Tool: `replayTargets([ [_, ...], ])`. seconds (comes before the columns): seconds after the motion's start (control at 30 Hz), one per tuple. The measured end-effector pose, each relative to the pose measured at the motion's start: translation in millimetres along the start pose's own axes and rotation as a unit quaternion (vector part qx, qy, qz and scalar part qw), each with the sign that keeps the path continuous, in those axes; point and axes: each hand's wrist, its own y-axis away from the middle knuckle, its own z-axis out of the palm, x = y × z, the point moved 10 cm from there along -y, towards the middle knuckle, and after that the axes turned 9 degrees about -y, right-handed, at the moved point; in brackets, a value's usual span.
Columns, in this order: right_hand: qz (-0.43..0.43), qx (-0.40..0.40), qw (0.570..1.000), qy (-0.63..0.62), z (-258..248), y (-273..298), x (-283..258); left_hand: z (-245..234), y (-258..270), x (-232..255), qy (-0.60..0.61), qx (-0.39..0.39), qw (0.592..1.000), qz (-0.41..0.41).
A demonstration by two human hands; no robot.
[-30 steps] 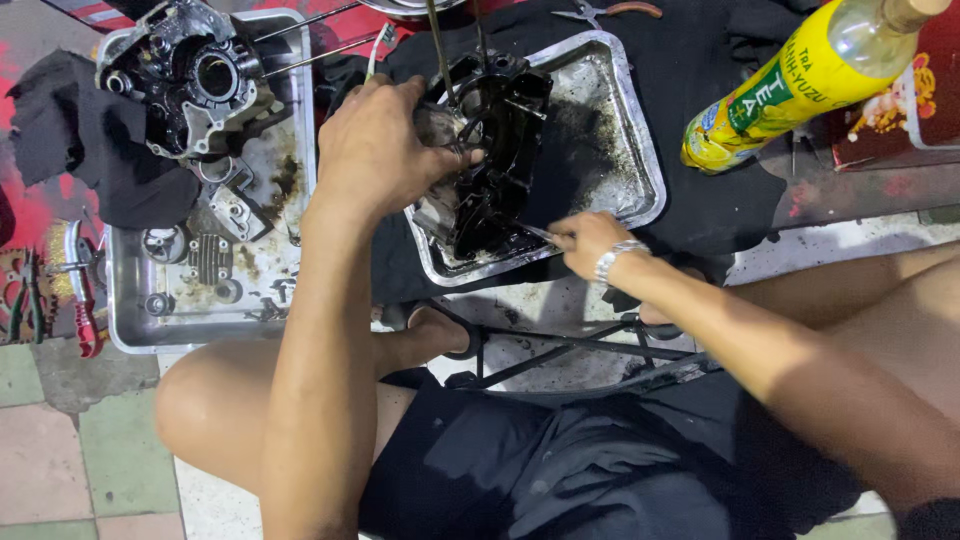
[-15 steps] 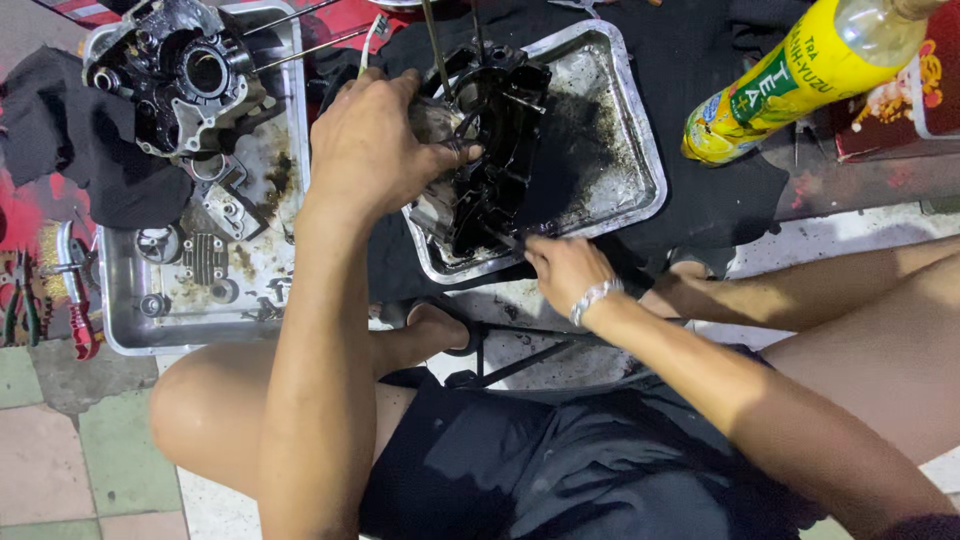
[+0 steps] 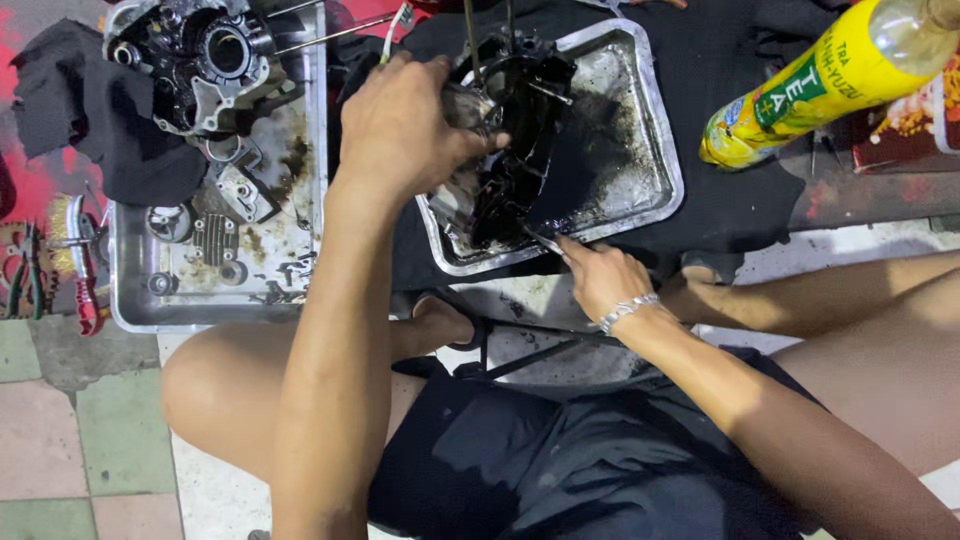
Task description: The person pours a yellow liquid from a bottle onto a disassembled engine part in a metal tray, then uses a metal tool to scrape and scrub the part. The person repeatedly pours liquid and scrubs different areas of the engine part throughout the video.
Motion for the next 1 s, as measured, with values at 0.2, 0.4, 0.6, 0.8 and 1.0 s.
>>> replayTargets([
  [0.2,0.017,-0.01,1.0,0.023,1,0,-6,-1,3,2,-0.002,0.011,1.0,0.005],
  [0.4,-0.005,-0.029,0.996,0.085,6,-10,-12,4,3,1,0.008,-0.007,1.0,-0.011],
  [0.6,-0.059,-0.03,0.989,0.131,4,-3,-13,1,0,-2,0.005,-0.008,1.0,-0.017],
  [0.8,-0.095,-0.03,0.981,0.169,17,-5,-13,2,2,0,0.006,-0.009,1.0,-0.02],
  [1.0,-0.093,-0.007,0.98,0.175,9,-13,-17,5,2,3,0.006,-0.019,0.999,-0.025],
])
